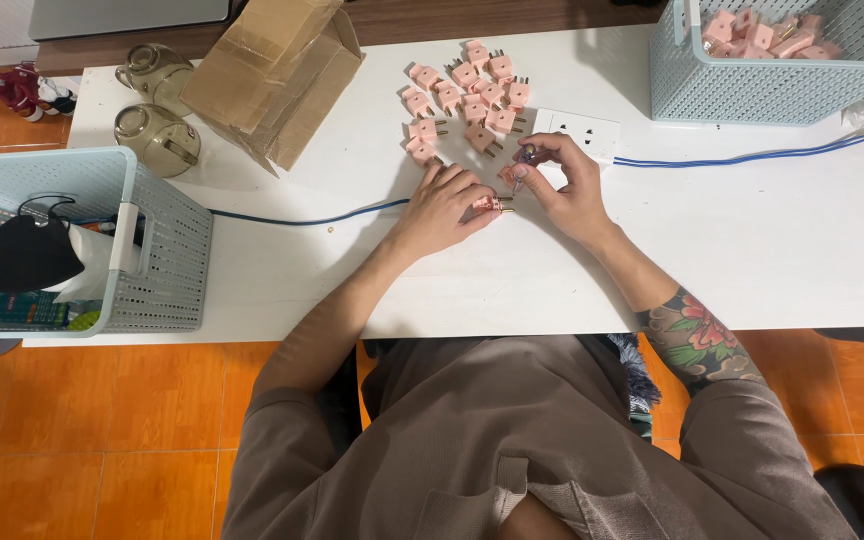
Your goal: The person assembles pink electrical plug adapters at a white table using a screwdriver. They insert metal pins into the plastic housing and tighten screws to secure the components, handling multiple units one at a time.
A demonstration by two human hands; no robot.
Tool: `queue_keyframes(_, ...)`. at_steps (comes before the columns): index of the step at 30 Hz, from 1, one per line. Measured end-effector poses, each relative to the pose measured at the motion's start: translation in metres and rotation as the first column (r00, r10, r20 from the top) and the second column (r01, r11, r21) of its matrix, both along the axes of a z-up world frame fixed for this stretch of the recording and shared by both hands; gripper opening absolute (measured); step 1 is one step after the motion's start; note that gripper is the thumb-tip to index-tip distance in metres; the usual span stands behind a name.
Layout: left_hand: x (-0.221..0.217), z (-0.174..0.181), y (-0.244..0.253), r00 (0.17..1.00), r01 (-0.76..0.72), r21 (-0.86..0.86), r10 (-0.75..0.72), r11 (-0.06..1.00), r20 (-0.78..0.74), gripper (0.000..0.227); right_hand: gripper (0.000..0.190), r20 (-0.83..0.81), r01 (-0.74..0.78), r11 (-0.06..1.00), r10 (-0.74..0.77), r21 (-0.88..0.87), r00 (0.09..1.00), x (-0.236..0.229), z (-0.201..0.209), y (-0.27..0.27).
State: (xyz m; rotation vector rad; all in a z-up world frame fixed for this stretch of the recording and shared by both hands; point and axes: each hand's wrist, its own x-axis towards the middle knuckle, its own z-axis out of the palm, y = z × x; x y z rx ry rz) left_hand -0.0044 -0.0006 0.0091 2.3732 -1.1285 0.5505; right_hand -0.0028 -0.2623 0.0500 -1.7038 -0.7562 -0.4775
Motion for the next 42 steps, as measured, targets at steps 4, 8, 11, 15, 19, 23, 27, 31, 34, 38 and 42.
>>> queue_keyframes(4, 0.000, -0.001, -0.001, 1.000, -0.001, -0.005, 0.001, 1.000, -0.019, 0.037, 0.031, -0.004, 0.005, 1.000, -0.005, -0.004, 1.000, 0.000, -0.001, 0.000)
queue_keyframes(8, 0.000, 0.001, -0.002, 1.000, -0.011, -0.018, 0.010, 1.000, -0.024, 0.036, 0.030, -0.013, 0.003, 1.000, -0.003, -0.006, 1.000, 0.000, -0.001, 0.000)
queue_keyframes(11, 0.002, -0.001, -0.002, 1.000, -0.014, -0.023, 0.014, 1.000, -0.027, 0.035, 0.030, -0.014, 0.000, 1.000, 0.000, -0.009, 1.000, 0.000, -0.001, 0.000)
queue_keyframes(15, 0.005, -0.005, -0.002, 1.000, -0.018, -0.033, 0.017, 0.999, -0.013, 0.035, 0.029, -0.025, -0.012, 1.000, 0.012, -0.001, 1.000, -0.002, -0.001, 0.001)
queue_keyframes(19, 0.009, -0.007, 0.001, 1.000, -0.010, -0.046, 0.010, 0.999, -0.009, 0.032, 0.030, -0.069, 0.008, 1.000, -0.007, 0.014, 0.998, 0.000, 0.001, 0.003)
queue_keyframes(23, 0.011, -0.008, 0.001, 1.000, -0.014, -0.051, 0.014, 0.999, -0.001, 0.032, 0.030, -0.134, 0.004, 0.997, 0.006, 0.076, 0.991, 0.004, -0.002, 0.002)
queue_keyframes(27, 0.006, 0.002, 0.000, 0.998, -0.038, -0.034, 0.040, 0.999, 0.041, 0.029, 0.033, -0.202, -0.019, 0.991, 0.046, 0.131, 0.978, -0.005, 0.012, 0.006)
queue_keyframes(31, 0.006, -0.001, -0.002, 0.996, -0.055, -0.050, 0.058, 0.997, 0.064, 0.026, 0.030, -0.247, -0.018, 0.992, 0.049, 0.126, 0.968, -0.013, 0.017, 0.010)
queue_keyframes(34, 0.006, -0.003, -0.002, 0.996, -0.065, -0.032, 0.067, 0.997, 0.059, 0.026, 0.028, -0.259, -0.070, 0.985, 0.110, 0.160, 0.959, -0.016, 0.019, 0.014)
queue_keyframes(38, 0.005, 0.000, -0.003, 0.994, -0.050, -0.060, 0.056, 0.997, 0.089, 0.021, 0.027, -0.252, -0.105, 0.977, 0.150, 0.184, 0.956, -0.016, 0.019, 0.015)
queue_keyframes(42, 0.004, 0.001, -0.003, 0.995, -0.039, -0.068, 0.046, 0.997, 0.091, 0.022, 0.028, -0.252, -0.087, 0.980, 0.131, 0.178, 0.959, -0.016, 0.018, 0.015)
